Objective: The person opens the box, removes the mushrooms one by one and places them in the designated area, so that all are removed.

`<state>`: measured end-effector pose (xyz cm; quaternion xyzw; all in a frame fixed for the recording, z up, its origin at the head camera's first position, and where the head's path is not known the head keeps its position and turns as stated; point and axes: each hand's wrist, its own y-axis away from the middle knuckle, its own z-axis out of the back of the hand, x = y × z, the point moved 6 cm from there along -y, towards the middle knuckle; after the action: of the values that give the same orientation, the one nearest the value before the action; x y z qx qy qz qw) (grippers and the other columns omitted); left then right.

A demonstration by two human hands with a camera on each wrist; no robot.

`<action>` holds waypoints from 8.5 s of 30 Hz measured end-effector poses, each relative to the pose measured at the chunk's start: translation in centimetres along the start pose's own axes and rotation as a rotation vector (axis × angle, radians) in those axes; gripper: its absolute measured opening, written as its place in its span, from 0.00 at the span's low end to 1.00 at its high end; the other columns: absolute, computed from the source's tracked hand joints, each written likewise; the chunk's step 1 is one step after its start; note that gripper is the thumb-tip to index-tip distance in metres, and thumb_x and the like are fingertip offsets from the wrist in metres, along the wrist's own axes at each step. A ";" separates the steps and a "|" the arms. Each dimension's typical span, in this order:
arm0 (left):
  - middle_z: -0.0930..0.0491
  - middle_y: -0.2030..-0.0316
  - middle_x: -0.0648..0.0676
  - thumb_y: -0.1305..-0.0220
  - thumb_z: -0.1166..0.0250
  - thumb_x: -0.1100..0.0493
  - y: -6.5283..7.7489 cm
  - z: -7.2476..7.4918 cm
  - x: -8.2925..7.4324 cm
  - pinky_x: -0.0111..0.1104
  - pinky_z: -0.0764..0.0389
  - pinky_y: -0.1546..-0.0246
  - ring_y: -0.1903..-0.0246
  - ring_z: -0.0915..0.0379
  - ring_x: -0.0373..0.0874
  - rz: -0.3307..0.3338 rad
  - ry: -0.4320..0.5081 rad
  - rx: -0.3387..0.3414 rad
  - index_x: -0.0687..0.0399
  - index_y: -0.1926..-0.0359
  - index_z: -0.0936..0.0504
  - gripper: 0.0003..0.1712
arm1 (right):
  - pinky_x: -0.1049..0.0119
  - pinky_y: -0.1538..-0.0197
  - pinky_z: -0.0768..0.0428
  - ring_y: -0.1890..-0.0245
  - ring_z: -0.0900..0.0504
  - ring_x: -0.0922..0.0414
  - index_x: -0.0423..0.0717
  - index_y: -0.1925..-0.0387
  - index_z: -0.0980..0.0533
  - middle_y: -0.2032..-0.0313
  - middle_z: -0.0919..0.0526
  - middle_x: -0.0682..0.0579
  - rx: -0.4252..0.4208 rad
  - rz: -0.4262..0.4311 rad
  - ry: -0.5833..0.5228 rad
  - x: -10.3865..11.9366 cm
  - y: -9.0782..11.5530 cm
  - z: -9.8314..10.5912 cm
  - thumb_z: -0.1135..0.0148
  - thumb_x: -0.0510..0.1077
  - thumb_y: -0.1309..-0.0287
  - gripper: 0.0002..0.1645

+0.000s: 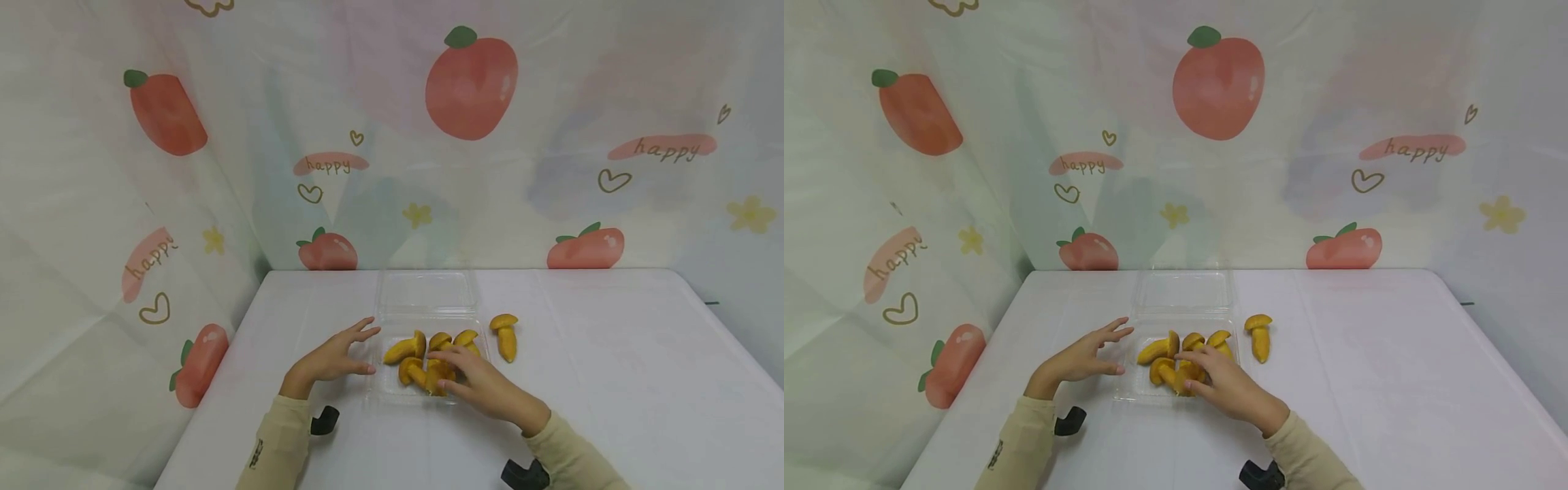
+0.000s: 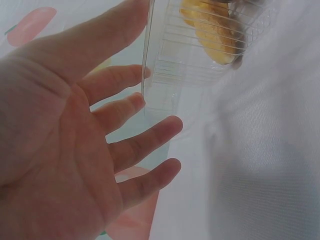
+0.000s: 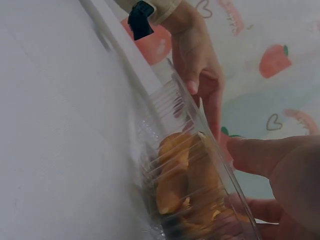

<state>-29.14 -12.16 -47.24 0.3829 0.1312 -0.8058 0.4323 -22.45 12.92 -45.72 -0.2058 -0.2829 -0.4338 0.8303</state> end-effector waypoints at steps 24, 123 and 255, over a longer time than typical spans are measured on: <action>0.52 0.19 0.58 0.38 0.27 0.56 0.1 -0.1 -0.1 0.65 0.47 0.26 0.22 0.52 0.63 0.012 0.001 0.001 0.55 0.24 0.37 0.45 | 0.73 0.66 0.25 0.68 0.26 0.64 0.47 0.60 0.26 0.63 0.24 0.53 -0.056 -0.049 -0.142 -0.6 -0.5 -0.6 0.35 0.52 0.33 0.14; 0.35 0.25 0.60 0.40 0.25 0.56 -0.1 0.0 0.3 0.66 0.45 0.27 0.23 0.47 0.63 0.048 0.022 -0.039 0.52 0.22 0.40 0.49 | 0.69 0.55 0.22 0.46 0.20 0.36 0.39 0.28 0.44 0.35 0.29 0.33 -0.277 -0.150 -0.067 -6.8 2.2 9.6 0.38 0.33 0.35 0.39; 0.50 0.19 0.54 0.40 0.25 0.55 0.1 -0.2 0.2 0.65 0.45 0.27 0.22 0.50 0.62 0.034 0.015 -0.030 0.52 0.24 0.36 0.46 | 0.41 0.51 0.17 0.46 0.22 0.31 0.36 0.27 0.42 0.39 0.27 0.24 -0.297 -0.413 0.095 -10.8 4.5 12.0 0.39 0.55 0.30 0.42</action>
<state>-29.06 -12.23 -47.55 0.3844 0.1399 -0.7935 0.4506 -27.17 28.88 -44.11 -0.2426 -0.2126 -0.6401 0.6973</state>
